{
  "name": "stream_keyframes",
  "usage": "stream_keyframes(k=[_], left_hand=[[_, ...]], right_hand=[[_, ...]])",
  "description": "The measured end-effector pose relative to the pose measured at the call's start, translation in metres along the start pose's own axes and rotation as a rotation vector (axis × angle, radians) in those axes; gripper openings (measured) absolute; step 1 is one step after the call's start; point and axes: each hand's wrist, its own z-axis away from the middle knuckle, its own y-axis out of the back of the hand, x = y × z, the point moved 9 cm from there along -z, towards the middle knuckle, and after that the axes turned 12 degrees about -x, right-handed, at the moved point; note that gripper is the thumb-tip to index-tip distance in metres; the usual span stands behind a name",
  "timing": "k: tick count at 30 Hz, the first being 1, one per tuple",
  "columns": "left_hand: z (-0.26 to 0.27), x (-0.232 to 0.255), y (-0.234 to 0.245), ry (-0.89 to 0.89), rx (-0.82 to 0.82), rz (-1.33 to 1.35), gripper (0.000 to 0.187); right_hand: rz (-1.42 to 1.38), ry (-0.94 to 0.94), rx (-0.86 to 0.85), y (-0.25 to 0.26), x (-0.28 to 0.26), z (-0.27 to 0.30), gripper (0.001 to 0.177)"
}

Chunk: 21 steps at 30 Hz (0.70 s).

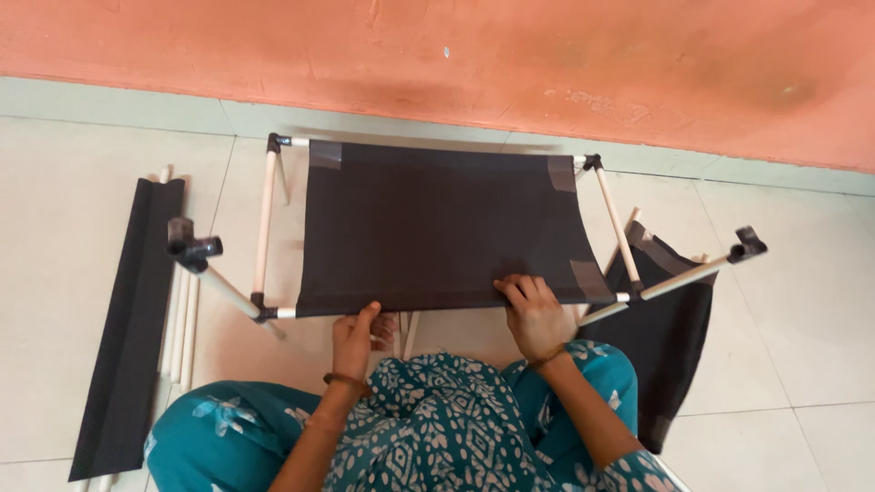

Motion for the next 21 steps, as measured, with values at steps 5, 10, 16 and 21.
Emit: stream_keyframes(k=[5,10,16,21], left_hand=[[0.026,0.007,-0.001,0.117,0.011,0.000,0.045],[0.045,0.058,-0.015,0.092,-0.131,-0.228,0.047],[0.024,0.188,-0.031,-0.443,0.108,-0.805,0.026],[-0.028,0.248,-0.014,-0.619,0.498,-1.181,0.018]], right_hand=[[-0.004,0.026,-0.080,0.009,-0.008,0.008,0.039],[-0.050,0.030,-0.265,0.023,-0.022,-0.014,0.038],[-0.220,0.052,-0.272,0.019,-0.050,-0.078,0.032],[-0.372,0.103,-0.244,-0.026,-0.083,-0.163,0.027]])
